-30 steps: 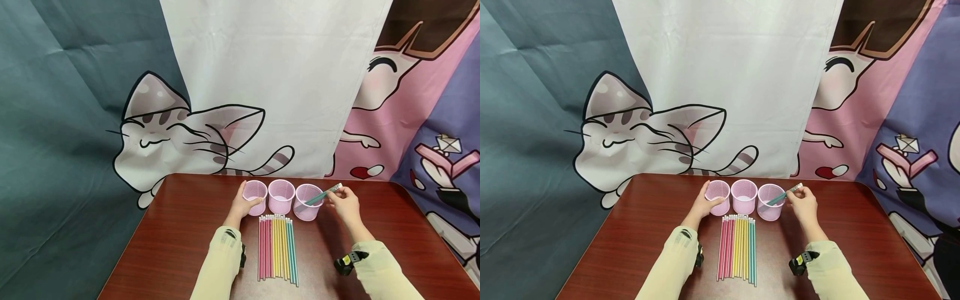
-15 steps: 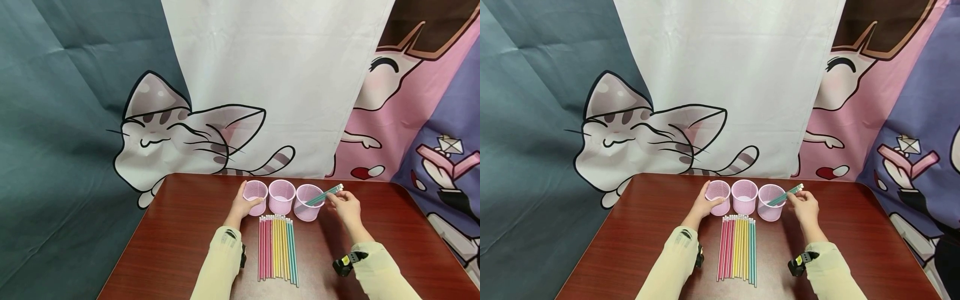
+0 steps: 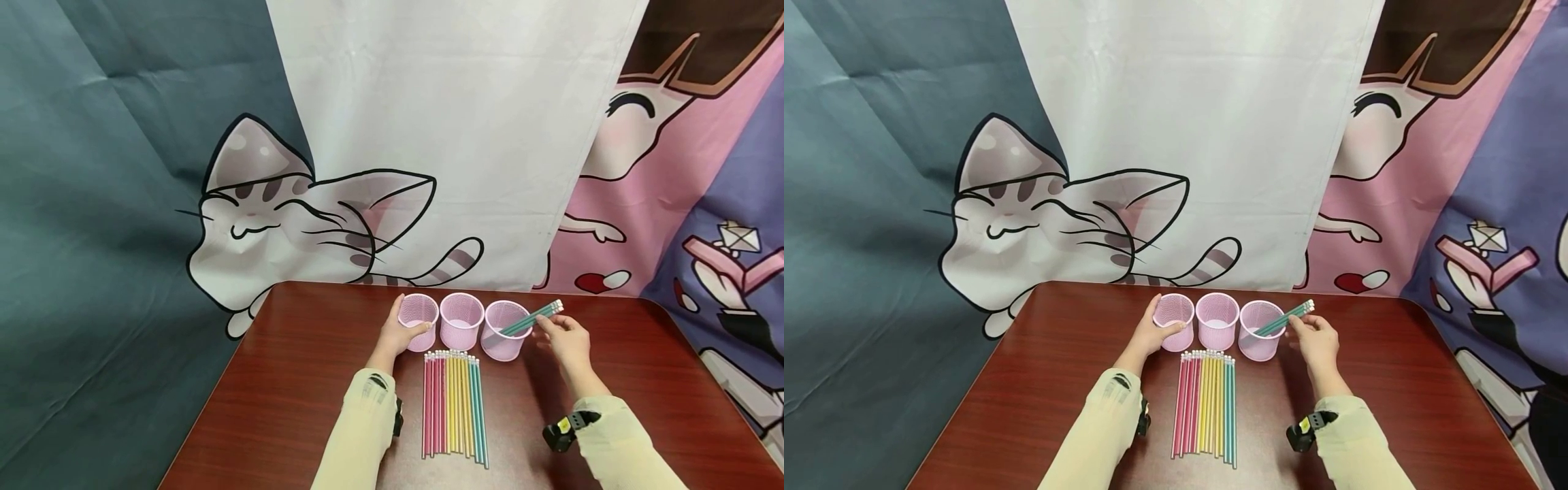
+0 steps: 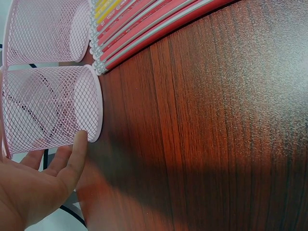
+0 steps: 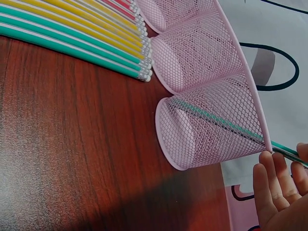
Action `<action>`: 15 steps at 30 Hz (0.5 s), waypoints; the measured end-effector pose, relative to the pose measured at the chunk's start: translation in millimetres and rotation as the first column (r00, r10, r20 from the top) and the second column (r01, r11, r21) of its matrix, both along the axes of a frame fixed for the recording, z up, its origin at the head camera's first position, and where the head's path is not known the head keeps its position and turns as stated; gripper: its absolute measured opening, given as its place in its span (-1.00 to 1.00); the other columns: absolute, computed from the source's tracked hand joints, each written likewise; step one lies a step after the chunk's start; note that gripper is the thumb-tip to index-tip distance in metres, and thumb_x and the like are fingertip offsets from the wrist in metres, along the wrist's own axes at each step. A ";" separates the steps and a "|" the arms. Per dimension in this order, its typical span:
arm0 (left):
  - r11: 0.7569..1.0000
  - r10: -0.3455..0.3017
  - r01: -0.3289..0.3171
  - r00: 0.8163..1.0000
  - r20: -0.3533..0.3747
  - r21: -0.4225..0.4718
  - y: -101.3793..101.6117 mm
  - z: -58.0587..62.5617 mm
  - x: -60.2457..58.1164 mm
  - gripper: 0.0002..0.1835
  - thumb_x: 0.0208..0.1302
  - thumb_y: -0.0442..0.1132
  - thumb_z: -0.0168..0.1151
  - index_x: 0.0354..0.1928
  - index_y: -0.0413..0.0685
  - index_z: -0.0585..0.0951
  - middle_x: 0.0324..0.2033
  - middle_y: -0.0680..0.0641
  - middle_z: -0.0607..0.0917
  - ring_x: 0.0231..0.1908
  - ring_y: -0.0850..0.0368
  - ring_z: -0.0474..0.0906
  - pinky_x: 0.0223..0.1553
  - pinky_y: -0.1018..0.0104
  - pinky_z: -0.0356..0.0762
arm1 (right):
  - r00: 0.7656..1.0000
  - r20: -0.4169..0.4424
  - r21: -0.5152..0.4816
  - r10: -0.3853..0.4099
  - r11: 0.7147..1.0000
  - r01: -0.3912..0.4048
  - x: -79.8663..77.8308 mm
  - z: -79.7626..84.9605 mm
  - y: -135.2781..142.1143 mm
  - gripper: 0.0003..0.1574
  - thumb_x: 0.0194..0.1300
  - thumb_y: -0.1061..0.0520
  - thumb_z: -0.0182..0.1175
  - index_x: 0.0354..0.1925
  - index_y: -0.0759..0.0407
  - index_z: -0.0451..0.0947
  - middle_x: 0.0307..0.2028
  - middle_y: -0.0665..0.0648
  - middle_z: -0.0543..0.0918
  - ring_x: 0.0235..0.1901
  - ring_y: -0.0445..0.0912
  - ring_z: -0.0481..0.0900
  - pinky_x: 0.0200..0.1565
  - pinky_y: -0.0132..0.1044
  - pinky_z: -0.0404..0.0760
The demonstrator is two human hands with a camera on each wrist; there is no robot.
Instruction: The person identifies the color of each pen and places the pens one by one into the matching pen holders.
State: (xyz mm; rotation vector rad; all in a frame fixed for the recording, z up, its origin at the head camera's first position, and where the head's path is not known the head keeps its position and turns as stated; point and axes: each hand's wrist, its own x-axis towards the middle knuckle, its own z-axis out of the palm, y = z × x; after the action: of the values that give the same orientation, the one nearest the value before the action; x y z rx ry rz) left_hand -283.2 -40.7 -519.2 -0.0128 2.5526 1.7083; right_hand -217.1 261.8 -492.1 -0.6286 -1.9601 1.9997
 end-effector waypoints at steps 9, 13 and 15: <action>1.000 -0.003 0.003 1.000 -0.011 -0.004 0.6 -1.4 -0.7 0.04 -0.15 -0.07 0.51 0.39 0.20 0.12 0.18 -0.27 0.40 0.11 -0.19 0.36 0.10 -0.04 0.31 | 0.999 -0.033 -0.071 0.013 0.997 -0.015 -5.3 -30.4 15.8 -0.70 0.10 -0.01 0.34 -0.35 0.12 0.47 -0.57 0.00 0.61 -0.60 -0.15 0.63 -0.54 -0.29 0.62; 1.000 -0.001 0.001 1.000 -0.011 -0.009 0.5 -3.2 -1.5 0.04 -0.16 -0.07 0.51 0.39 0.21 0.12 0.18 -0.28 0.40 0.10 -0.20 0.37 0.10 -0.05 0.32 | 0.997 -0.068 0.036 -0.034 0.999 0.037 6.6 -15.1 -0.4 -0.77 0.18 0.09 0.26 -0.43 0.18 0.43 -0.71 -0.05 0.50 -0.73 -0.22 0.52 -0.64 -0.38 0.54; 1.000 -0.001 0.001 1.000 -0.009 -0.012 0.2 -4.0 -1.9 0.04 -0.15 -0.07 0.51 0.39 0.20 0.12 0.18 -0.29 0.40 0.10 -0.20 0.37 0.10 -0.06 0.32 | 0.993 -0.106 0.075 -0.051 0.995 0.059 12.0 -11.6 -10.2 -0.79 0.19 0.16 0.24 -0.46 0.22 0.43 -0.78 -0.06 0.43 -0.82 -0.25 0.40 -0.73 -0.45 0.40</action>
State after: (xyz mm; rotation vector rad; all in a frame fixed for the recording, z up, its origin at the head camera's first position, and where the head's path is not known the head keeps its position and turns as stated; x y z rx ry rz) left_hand -285.1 -40.5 -523.2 -0.0045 2.5686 1.6971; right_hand -205.1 251.6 -503.7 -0.5426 -1.9284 1.8746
